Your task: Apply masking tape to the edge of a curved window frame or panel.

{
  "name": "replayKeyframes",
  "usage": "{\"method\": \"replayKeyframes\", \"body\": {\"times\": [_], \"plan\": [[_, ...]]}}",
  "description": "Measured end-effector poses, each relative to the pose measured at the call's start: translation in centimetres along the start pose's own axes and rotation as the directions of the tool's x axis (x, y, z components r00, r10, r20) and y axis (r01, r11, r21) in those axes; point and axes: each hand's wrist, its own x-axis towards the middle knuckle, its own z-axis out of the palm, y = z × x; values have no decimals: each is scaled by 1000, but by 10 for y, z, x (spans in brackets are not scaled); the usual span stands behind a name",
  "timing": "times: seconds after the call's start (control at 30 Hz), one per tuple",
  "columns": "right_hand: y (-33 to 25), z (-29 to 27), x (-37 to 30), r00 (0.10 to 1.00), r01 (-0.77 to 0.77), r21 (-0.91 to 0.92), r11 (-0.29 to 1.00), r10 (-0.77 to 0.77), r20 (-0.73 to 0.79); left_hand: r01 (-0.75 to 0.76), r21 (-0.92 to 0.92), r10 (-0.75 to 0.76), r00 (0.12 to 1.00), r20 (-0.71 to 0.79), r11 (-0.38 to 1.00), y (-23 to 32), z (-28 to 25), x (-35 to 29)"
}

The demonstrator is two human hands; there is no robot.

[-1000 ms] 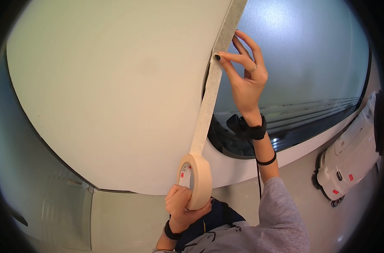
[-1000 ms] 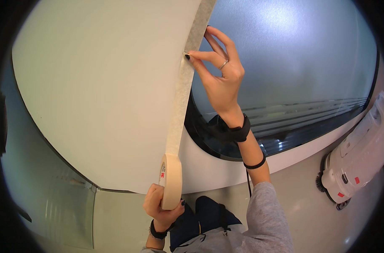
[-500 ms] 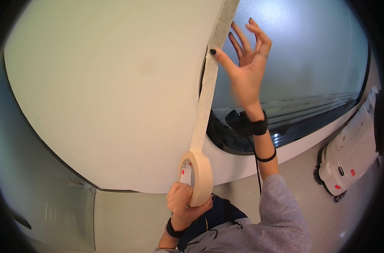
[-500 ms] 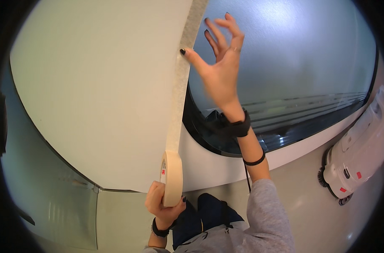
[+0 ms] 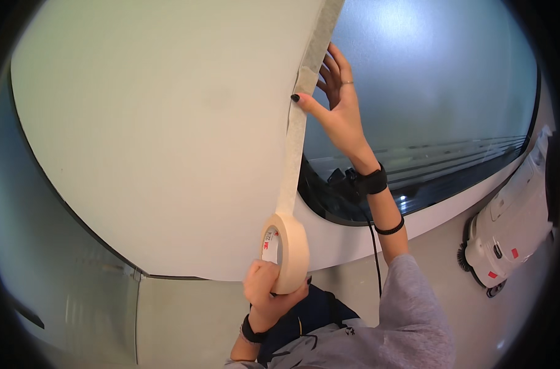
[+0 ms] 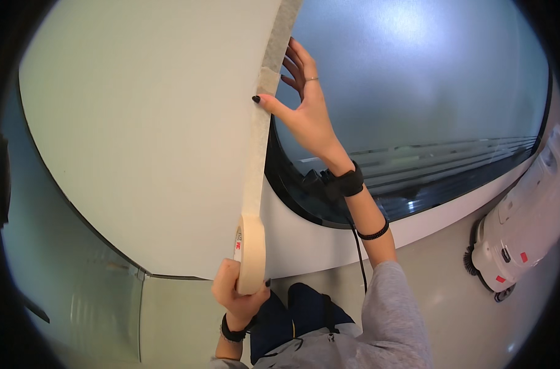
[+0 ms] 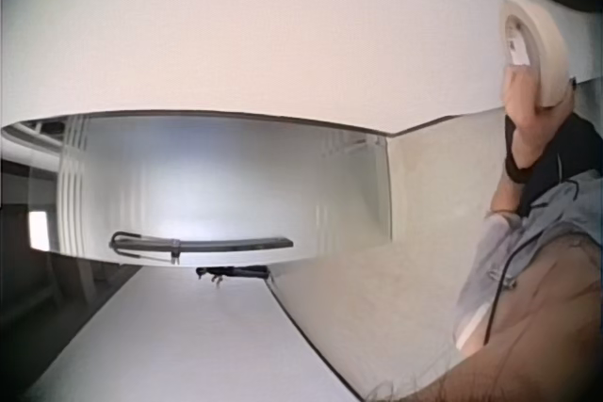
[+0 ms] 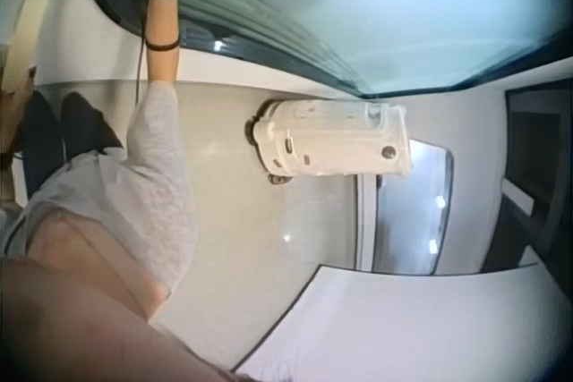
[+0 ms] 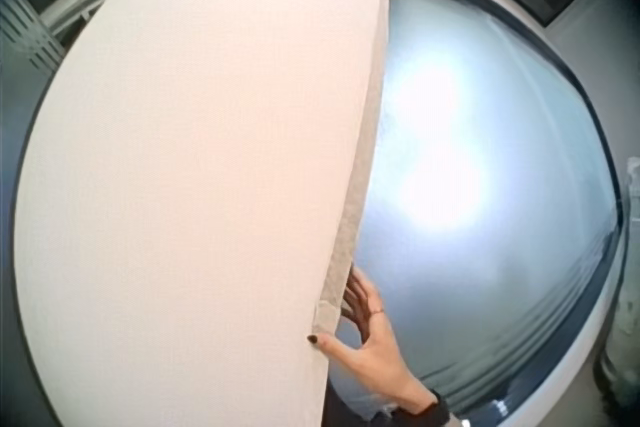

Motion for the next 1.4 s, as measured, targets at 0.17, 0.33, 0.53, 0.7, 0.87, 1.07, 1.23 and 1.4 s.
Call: {"method": "replayKeyframes", "body": {"times": [0.17,0.33,0.53,0.7,0.87,1.07,1.23,1.4], "plan": [[4,-1,14,999,-32,-8,999,31,-28,27,23,-27,999,-18,999,-9,-1,1],[3,-7,9,995,-73,13,997,74,-65,19,44,-17,999,-42,999,-11,5,3],[-19,-5,-12,981,-83,-117,990,61,-183,87,27,-86,995,-46,996,-6,16,6],[-40,7,-55,874,-467,49,883,469,-124,212,18,-211,976,-53,977,-6,18,5],[-49,15,-54,767,-615,177,768,635,-93,265,-32,-266,957,-113,964,-12,18,10],[-22,19,-21,914,-300,8,954,290,-283,326,-20,-327,944,-52,945,-11,15,12],[-9,23,-10,916,-288,12,957,279,-289,287,-41,-289,955,-57,957,-21,16,13],[-7,6,8,952,-289,-31,957,284,-117,235,-16,-235,968,-82,972,-24,13,16]]}}
